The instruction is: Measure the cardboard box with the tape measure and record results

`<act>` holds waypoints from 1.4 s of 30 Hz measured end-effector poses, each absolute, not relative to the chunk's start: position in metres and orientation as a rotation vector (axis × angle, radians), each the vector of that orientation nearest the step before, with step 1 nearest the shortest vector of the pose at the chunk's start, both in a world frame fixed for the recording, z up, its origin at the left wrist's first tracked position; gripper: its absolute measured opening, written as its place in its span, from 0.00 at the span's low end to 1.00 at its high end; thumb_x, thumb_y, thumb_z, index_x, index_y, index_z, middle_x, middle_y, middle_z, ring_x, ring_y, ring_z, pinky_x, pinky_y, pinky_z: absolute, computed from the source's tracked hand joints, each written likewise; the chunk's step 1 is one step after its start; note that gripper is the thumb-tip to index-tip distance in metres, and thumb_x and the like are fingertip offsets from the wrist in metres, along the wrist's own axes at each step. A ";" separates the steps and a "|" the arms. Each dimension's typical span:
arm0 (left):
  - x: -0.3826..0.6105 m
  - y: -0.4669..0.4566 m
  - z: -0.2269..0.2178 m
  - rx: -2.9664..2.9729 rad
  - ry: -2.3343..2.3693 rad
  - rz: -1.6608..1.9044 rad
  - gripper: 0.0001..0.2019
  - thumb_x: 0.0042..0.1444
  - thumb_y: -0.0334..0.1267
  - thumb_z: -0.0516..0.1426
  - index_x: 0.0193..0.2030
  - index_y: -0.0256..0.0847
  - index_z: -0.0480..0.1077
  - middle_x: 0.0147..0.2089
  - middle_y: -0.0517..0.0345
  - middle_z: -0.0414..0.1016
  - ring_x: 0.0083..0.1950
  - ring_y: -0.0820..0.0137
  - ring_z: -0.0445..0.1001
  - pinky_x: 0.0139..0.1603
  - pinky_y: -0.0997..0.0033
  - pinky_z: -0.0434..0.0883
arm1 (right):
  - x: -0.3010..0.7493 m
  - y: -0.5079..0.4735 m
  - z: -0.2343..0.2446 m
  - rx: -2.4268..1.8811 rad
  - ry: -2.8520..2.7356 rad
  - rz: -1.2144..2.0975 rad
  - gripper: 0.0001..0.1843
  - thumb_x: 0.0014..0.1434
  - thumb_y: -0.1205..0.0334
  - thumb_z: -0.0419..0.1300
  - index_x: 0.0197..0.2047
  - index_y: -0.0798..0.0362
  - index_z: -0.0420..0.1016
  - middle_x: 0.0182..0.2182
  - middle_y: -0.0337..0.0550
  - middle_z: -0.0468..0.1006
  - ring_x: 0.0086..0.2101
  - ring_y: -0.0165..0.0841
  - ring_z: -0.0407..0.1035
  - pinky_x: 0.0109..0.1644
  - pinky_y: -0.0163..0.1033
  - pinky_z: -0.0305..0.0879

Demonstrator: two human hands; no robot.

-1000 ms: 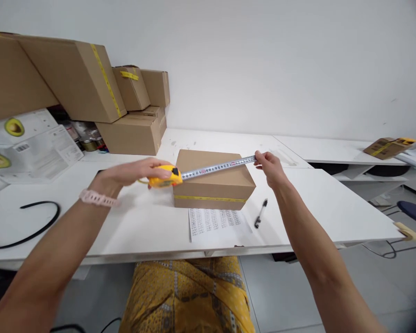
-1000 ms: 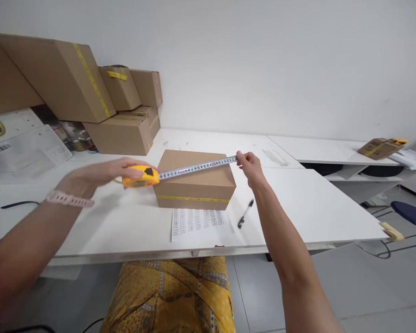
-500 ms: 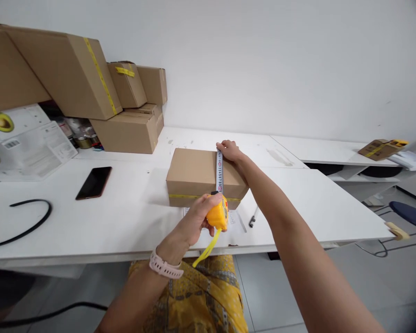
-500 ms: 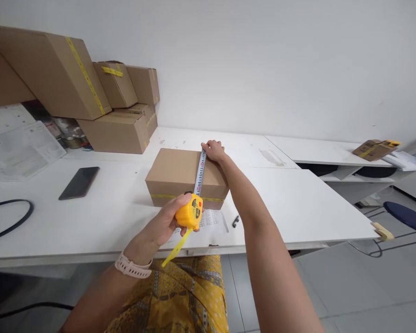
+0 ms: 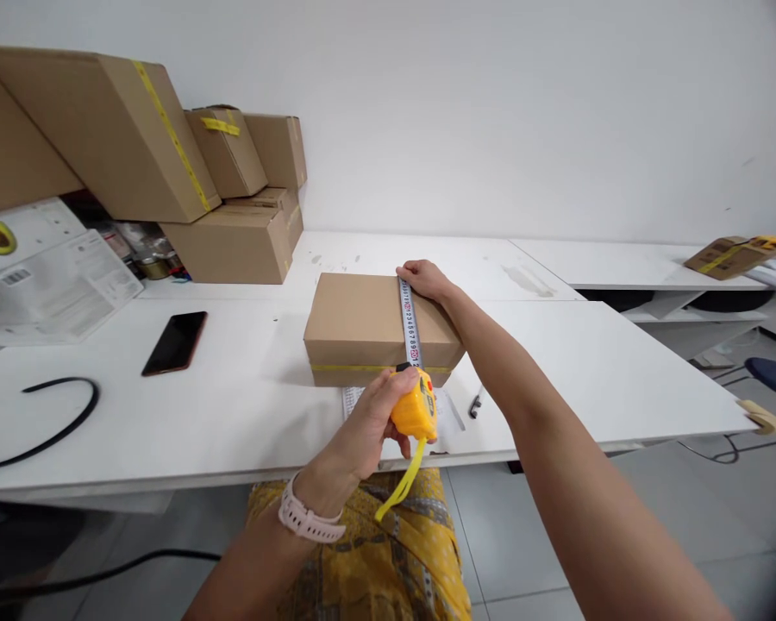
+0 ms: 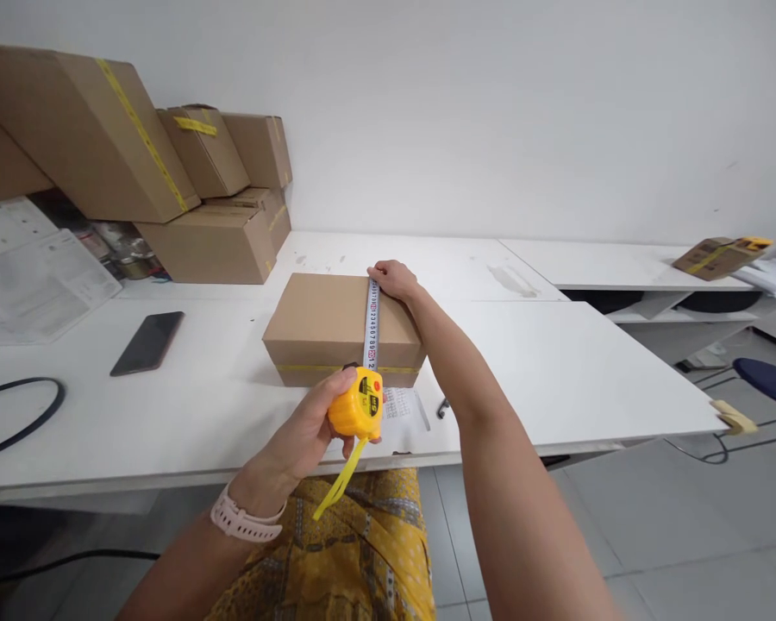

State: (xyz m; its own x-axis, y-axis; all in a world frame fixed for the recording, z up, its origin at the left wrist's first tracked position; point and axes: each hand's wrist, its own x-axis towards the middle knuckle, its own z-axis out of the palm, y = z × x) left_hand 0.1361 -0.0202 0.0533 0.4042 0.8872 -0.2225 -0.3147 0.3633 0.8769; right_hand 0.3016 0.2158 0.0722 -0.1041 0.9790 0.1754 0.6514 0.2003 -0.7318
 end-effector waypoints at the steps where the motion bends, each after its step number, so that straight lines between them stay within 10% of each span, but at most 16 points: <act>1: 0.136 -0.019 0.054 0.857 0.794 0.890 0.26 0.50 0.63 0.63 0.41 0.42 0.70 0.33 0.56 0.75 0.26 0.67 0.79 0.16 0.76 0.60 | 0.301 0.216 0.073 -1.520 -1.845 0.647 0.20 0.57 0.49 0.65 0.22 0.50 0.65 0.22 0.39 0.69 0.31 0.34 0.62 0.38 0.39 0.60; 8: 0.091 -0.037 0.050 0.993 0.905 1.090 0.26 0.48 0.57 0.66 0.48 0.46 0.68 0.43 0.52 0.77 0.35 0.64 0.78 0.27 0.70 0.74 | 0.334 0.180 0.085 -1.156 -1.396 0.575 0.28 0.65 0.35 0.51 0.38 0.51 0.75 0.37 0.45 0.77 0.40 0.34 0.70 0.48 0.40 0.64; 12: 0.042 -0.039 0.031 1.133 1.167 1.457 0.28 0.48 0.53 0.67 0.53 0.49 0.65 0.50 0.54 0.75 0.46 0.61 0.77 0.40 0.65 0.77 | 0.375 0.116 0.056 -1.277 -1.239 0.381 0.31 0.67 0.34 0.47 0.42 0.51 0.77 0.28 0.42 0.72 0.34 0.35 0.68 0.44 0.41 0.65; 20: 0.013 0.003 0.023 1.054 1.076 1.335 0.24 0.48 0.52 0.62 0.49 0.44 0.65 0.39 0.60 0.73 0.28 0.68 0.73 0.24 0.68 0.67 | 0.364 0.052 0.023 -1.321 -1.630 0.485 0.27 0.65 0.38 0.55 0.58 0.44 0.74 0.42 0.44 0.78 0.42 0.39 0.69 0.51 0.44 0.64; 29: 0.037 0.024 0.100 1.201 0.931 1.469 0.14 0.53 0.51 0.63 0.40 0.45 0.72 0.35 0.57 0.72 0.29 0.69 0.69 0.19 0.72 0.61 | 0.360 0.132 0.093 -1.361 -1.649 0.026 0.19 0.63 0.44 0.58 0.31 0.50 0.75 0.44 0.51 0.75 0.51 0.47 0.66 0.57 0.54 0.63; 42: 0.122 -0.057 0.036 0.955 0.872 0.907 0.27 0.52 0.56 0.66 0.52 0.45 0.64 0.37 0.61 0.72 0.29 0.75 0.69 0.27 0.77 0.68 | 0.341 0.148 0.096 -1.356 -1.972 -0.088 0.26 0.67 0.66 0.42 0.64 0.45 0.66 0.46 0.48 0.80 0.46 0.45 0.70 0.53 0.54 0.62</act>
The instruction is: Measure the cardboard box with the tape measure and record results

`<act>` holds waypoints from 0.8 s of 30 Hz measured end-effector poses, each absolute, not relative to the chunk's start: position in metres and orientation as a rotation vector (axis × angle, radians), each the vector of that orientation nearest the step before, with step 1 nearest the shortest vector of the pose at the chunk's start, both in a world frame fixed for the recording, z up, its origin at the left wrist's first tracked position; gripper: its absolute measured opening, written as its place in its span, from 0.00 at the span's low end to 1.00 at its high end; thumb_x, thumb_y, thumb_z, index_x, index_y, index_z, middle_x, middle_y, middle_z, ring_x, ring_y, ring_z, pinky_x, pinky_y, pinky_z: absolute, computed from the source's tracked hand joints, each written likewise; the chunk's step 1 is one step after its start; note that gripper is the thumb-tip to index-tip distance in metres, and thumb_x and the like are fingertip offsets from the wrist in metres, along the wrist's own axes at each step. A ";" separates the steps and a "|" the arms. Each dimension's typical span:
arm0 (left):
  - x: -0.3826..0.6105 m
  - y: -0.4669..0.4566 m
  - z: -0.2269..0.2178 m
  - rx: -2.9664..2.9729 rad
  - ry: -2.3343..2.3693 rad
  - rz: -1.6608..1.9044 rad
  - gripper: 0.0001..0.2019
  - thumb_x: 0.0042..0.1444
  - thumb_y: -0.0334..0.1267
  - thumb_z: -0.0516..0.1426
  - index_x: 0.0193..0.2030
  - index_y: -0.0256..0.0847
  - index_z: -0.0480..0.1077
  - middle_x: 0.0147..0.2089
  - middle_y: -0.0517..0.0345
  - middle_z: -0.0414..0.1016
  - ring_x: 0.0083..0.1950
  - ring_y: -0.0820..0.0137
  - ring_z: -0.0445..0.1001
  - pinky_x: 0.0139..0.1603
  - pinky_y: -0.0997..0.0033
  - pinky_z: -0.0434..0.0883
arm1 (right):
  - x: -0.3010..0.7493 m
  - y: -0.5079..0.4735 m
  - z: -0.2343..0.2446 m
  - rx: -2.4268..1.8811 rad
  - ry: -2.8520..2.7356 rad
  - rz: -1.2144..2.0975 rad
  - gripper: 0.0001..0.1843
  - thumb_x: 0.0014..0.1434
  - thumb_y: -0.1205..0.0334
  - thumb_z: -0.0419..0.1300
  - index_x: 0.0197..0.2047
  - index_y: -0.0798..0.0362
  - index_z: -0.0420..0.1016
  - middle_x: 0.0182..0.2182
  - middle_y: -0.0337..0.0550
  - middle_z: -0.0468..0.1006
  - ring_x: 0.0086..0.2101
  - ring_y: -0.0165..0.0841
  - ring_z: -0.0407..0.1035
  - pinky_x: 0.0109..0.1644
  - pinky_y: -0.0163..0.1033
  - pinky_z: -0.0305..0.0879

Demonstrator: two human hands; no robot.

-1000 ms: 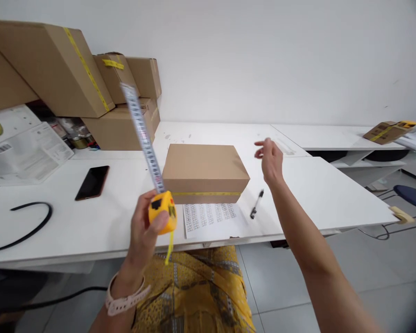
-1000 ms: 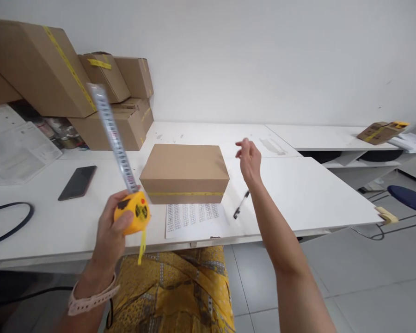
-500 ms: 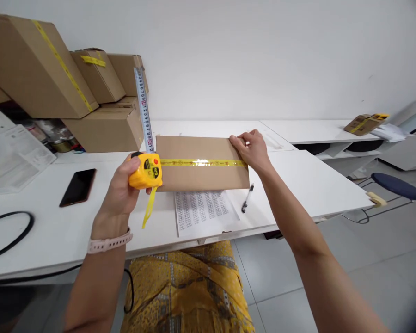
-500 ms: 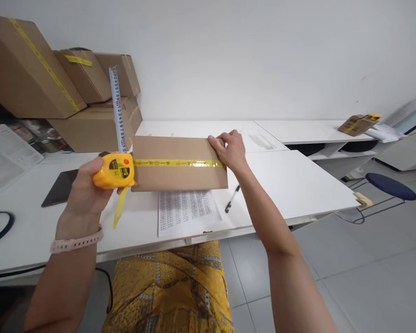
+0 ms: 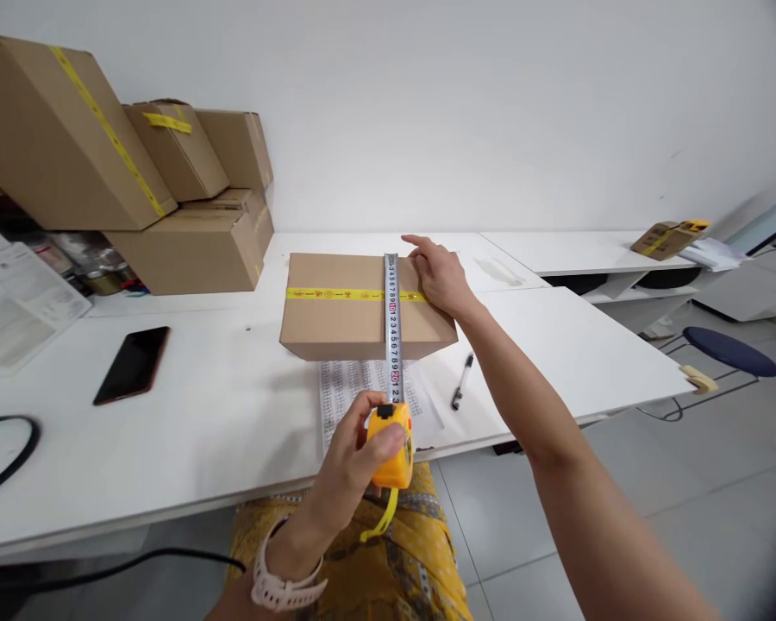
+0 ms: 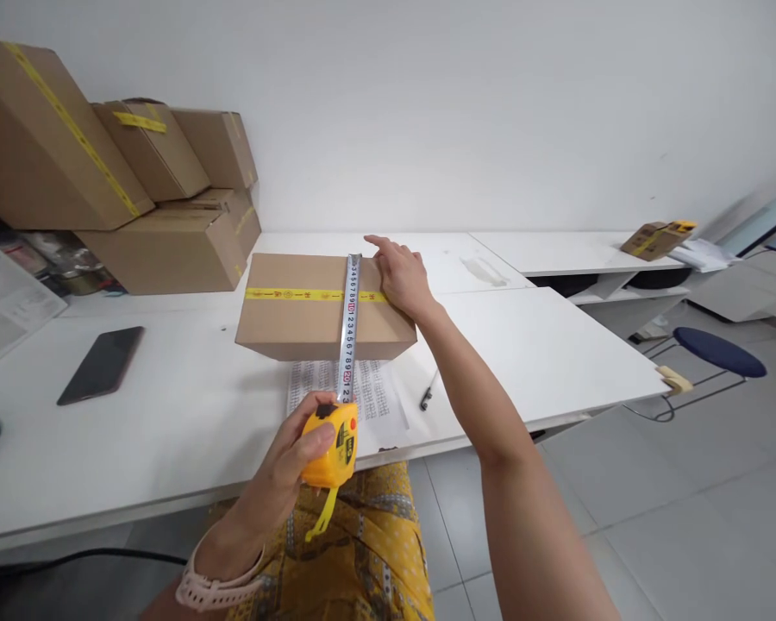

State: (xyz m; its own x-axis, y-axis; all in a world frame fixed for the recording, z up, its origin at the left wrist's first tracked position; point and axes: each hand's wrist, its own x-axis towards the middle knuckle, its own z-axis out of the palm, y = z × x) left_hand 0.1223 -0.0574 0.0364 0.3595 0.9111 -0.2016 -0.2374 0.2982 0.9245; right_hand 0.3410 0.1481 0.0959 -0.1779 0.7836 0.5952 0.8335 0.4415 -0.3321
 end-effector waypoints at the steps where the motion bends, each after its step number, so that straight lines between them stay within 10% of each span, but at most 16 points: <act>1: 0.122 -0.055 0.036 0.960 0.876 0.894 0.28 0.52 0.56 0.66 0.52 0.46 0.64 0.37 0.61 0.72 0.29 0.75 0.70 0.27 0.77 0.68 | 0.341 0.147 0.096 -1.359 -2.002 -0.122 0.27 0.67 0.66 0.42 0.65 0.44 0.66 0.47 0.48 0.79 0.47 0.45 0.70 0.53 0.54 0.61; 24: 0.128 -0.057 0.019 1.006 0.855 0.917 0.26 0.53 0.56 0.66 0.52 0.45 0.65 0.40 0.60 0.71 0.33 0.74 0.69 0.29 0.78 0.67 | 0.338 0.146 0.098 -1.375 -2.117 -0.147 0.28 0.70 0.64 0.41 0.62 0.39 0.75 0.47 0.50 0.74 0.46 0.45 0.66 0.53 0.53 0.61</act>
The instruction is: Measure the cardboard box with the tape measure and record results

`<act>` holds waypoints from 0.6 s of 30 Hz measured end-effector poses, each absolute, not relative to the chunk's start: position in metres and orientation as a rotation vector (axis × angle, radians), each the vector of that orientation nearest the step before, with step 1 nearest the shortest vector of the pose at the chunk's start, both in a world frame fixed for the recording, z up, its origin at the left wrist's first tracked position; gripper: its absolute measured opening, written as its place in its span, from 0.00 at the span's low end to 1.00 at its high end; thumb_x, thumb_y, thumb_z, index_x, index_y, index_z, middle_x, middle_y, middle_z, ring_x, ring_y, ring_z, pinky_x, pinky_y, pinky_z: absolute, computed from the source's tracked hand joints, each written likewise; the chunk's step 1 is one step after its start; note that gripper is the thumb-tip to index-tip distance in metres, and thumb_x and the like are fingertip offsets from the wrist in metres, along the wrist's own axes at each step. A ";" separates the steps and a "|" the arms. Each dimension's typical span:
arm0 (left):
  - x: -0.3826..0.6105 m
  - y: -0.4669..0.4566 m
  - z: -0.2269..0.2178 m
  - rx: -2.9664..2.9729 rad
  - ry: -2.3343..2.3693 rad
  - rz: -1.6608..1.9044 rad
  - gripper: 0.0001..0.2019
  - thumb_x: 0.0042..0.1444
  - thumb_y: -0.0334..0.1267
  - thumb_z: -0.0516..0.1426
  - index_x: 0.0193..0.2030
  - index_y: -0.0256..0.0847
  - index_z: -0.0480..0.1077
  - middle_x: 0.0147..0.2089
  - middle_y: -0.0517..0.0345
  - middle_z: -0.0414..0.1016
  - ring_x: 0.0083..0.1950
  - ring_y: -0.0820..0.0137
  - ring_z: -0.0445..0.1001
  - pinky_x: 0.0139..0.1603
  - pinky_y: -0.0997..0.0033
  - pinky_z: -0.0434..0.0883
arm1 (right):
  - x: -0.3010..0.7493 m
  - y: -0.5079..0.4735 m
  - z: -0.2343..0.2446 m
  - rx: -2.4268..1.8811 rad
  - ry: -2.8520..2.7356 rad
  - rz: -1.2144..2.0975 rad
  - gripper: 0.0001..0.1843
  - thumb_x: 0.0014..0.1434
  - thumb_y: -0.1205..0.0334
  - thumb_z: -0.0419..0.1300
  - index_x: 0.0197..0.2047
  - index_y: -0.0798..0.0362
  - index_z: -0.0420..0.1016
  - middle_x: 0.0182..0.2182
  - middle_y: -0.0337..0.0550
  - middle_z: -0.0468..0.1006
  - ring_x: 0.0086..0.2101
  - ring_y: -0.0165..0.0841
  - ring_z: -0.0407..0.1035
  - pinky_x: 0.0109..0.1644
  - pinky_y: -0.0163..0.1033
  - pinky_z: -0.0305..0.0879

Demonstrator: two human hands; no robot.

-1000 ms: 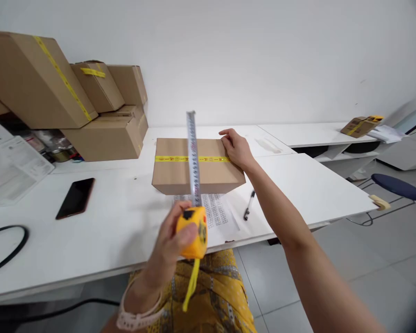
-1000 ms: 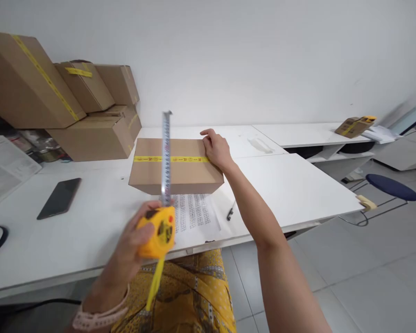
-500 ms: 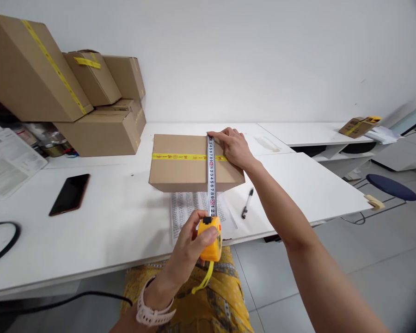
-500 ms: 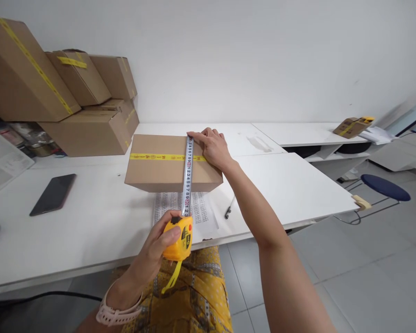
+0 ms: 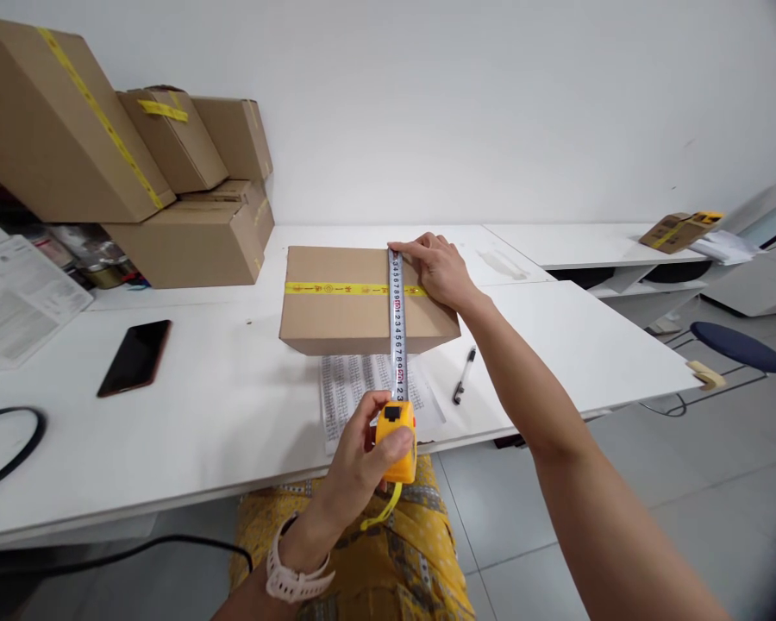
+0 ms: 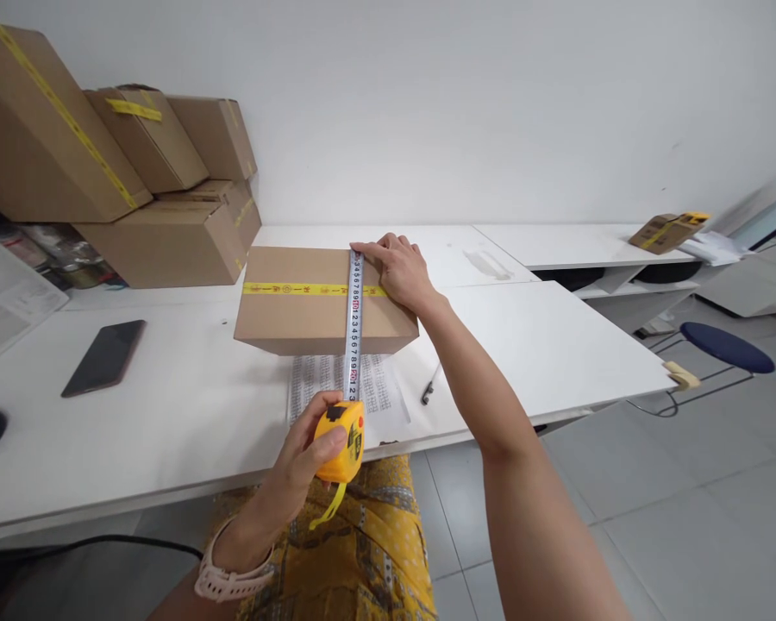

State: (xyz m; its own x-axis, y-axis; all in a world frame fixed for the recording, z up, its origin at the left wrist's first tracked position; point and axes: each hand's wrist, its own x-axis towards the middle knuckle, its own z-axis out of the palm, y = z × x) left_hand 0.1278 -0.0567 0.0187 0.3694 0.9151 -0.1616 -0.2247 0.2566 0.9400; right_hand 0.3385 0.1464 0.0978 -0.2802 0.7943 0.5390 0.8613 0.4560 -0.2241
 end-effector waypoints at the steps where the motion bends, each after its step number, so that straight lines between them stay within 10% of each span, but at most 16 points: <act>1: 0.127 -0.058 0.017 1.006 0.838 0.930 0.26 0.54 0.55 0.66 0.52 0.45 0.65 0.41 0.59 0.71 0.35 0.73 0.70 0.33 0.76 0.69 | 0.338 0.146 0.098 -1.383 -2.117 -0.147 0.28 0.70 0.63 0.40 0.62 0.39 0.74 0.47 0.50 0.75 0.46 0.45 0.66 0.53 0.53 0.61; 9: 0.105 -0.070 -0.039 1.491 0.983 1.064 0.33 0.49 0.50 0.65 0.60 0.44 0.62 0.51 0.50 0.73 0.51 0.58 0.72 0.55 0.56 0.70 | 0.337 0.140 0.099 -1.594 -1.987 -0.067 0.27 0.69 0.40 0.46 0.53 0.48 0.76 0.48 0.53 0.77 0.50 0.50 0.65 0.52 0.55 0.63; 18: 0.079 -0.052 -0.057 1.662 0.982 0.734 0.32 0.48 0.48 0.64 0.58 0.41 0.62 0.51 0.49 0.74 0.47 0.60 0.75 0.55 0.56 0.71 | 0.337 0.161 0.092 -1.477 -2.002 -0.145 0.26 0.67 0.37 0.48 0.47 0.50 0.73 0.41 0.52 0.77 0.44 0.47 0.67 0.49 0.54 0.64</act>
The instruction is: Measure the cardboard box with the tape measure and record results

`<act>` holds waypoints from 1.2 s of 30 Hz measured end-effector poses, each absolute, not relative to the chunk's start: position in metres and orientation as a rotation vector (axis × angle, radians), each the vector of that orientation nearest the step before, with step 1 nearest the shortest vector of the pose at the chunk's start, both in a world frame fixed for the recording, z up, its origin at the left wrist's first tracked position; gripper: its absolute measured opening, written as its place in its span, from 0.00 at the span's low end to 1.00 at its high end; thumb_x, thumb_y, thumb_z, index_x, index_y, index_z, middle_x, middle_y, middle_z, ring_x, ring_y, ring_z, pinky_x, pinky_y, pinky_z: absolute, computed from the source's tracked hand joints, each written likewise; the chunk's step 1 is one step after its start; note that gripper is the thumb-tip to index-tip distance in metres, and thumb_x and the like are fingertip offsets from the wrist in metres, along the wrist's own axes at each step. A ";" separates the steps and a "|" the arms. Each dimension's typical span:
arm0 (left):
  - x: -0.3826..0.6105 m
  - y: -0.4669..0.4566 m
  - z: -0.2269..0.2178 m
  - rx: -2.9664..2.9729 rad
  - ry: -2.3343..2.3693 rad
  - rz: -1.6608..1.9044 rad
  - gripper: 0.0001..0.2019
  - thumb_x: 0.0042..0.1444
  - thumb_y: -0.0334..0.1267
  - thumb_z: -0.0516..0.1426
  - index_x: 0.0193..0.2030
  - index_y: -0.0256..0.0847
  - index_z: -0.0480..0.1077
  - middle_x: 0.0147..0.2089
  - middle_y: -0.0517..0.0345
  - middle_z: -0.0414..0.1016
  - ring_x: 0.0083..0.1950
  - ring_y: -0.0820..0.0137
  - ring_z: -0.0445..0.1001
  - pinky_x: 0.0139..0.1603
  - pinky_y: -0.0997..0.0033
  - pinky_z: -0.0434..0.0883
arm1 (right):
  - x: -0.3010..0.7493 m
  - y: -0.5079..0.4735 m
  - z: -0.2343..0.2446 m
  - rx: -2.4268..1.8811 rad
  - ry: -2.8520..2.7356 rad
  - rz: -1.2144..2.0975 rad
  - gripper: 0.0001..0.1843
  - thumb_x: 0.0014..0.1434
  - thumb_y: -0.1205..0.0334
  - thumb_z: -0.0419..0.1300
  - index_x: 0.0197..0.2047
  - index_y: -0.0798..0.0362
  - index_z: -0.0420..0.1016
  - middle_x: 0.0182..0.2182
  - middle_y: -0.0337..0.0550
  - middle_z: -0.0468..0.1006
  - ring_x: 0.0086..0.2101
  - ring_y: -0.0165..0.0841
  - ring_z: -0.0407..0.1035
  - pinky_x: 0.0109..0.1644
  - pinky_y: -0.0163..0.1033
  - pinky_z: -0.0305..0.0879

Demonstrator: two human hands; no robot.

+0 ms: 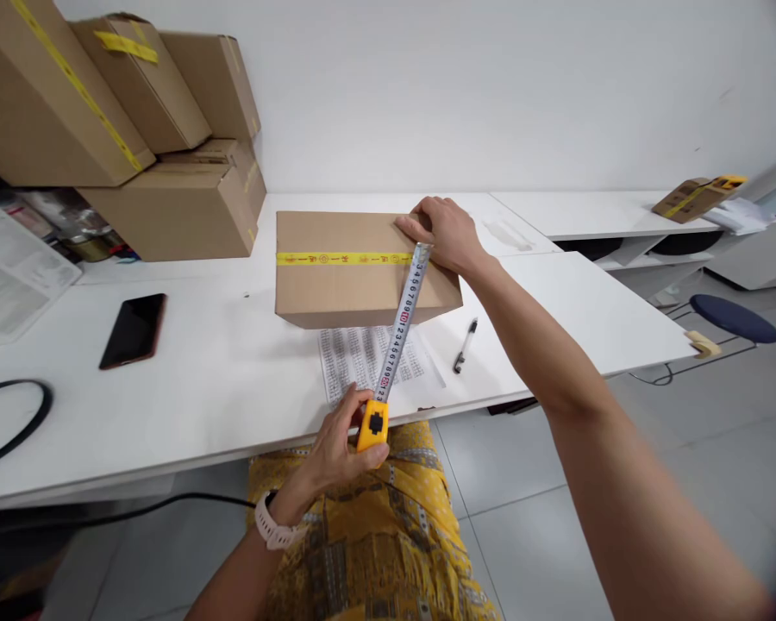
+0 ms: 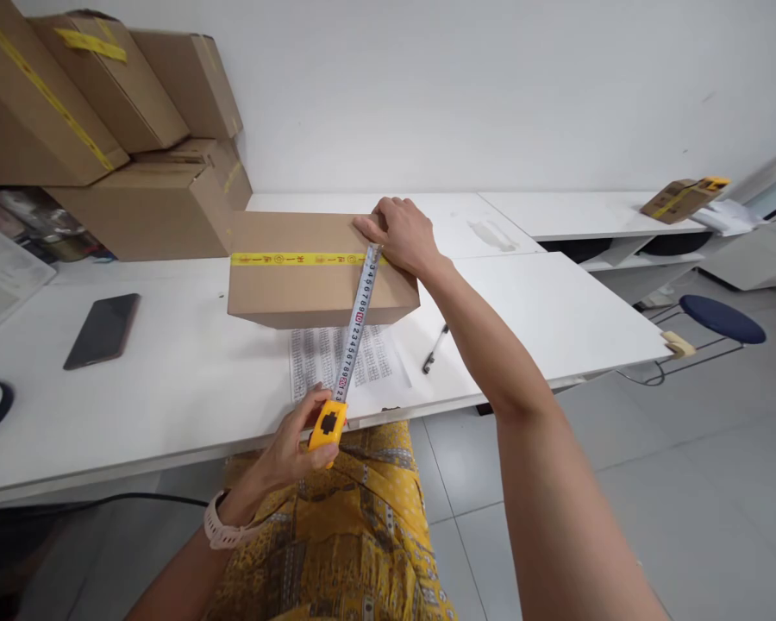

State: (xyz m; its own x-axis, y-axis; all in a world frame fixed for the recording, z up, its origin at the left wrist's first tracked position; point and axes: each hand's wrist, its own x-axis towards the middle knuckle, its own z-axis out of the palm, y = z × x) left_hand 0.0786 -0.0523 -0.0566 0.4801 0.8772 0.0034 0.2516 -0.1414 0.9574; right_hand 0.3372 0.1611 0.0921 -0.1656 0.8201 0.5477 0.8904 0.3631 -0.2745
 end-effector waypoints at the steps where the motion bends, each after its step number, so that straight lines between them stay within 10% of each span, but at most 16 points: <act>1: 0.078 -0.052 -0.055 1.682 0.968 0.715 0.31 0.49 0.47 0.63 0.58 0.41 0.62 0.51 0.49 0.74 0.47 0.60 0.75 0.54 0.56 0.71 | 0.337 0.162 0.092 -1.457 -2.008 -0.148 0.27 0.68 0.37 0.47 0.48 0.50 0.73 0.41 0.52 0.77 0.45 0.47 0.67 0.50 0.54 0.64; 12: 0.071 -0.050 -0.045 1.900 0.939 0.581 0.30 0.48 0.45 0.63 0.58 0.42 0.63 0.47 0.53 0.76 0.51 0.56 0.73 0.68 0.46 0.59 | 0.340 0.083 0.081 -1.353 -1.855 -0.138 0.20 0.65 0.41 0.54 0.45 0.47 0.75 0.43 0.47 0.77 0.47 0.46 0.69 0.53 0.55 0.67; 17: 0.066 -0.049 -0.047 1.998 0.917 0.477 0.32 0.44 0.44 0.66 0.58 0.45 0.66 0.48 0.53 0.75 0.47 0.57 0.73 0.54 0.57 0.70 | 0.356 0.035 0.042 -1.201 -1.630 0.069 0.16 0.62 0.43 0.59 0.44 0.44 0.75 0.45 0.47 0.78 0.49 0.47 0.73 0.55 0.59 0.70; 24: 0.064 -0.047 -0.048 2.067 0.851 0.481 0.33 0.42 0.45 0.68 0.57 0.47 0.68 0.48 0.54 0.77 0.50 0.55 0.74 0.59 0.55 0.68 | 0.366 0.001 -0.013 -1.104 -1.728 0.280 0.36 0.51 0.45 0.72 0.62 0.37 0.70 0.66 0.51 0.66 0.67 0.52 0.59 0.68 0.66 0.61; 36: 0.068 -0.044 -0.039 2.009 0.835 0.479 0.33 0.43 0.44 0.68 0.58 0.46 0.67 0.44 0.57 0.78 0.56 0.51 0.76 0.74 0.42 0.52 | 0.356 0.108 -0.001 -0.999 -1.884 0.410 0.33 0.55 0.38 0.68 0.59 0.44 0.73 0.65 0.55 0.68 0.65 0.49 0.62 0.58 0.58 0.72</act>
State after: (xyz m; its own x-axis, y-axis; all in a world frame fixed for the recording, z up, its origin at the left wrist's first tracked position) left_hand 0.0684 -0.0440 -0.0393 0.6993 0.7146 0.0153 0.3741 -0.3843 0.8440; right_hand 0.3556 0.1075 -0.0015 -0.2338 0.7806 0.5797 0.4688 0.6128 -0.6362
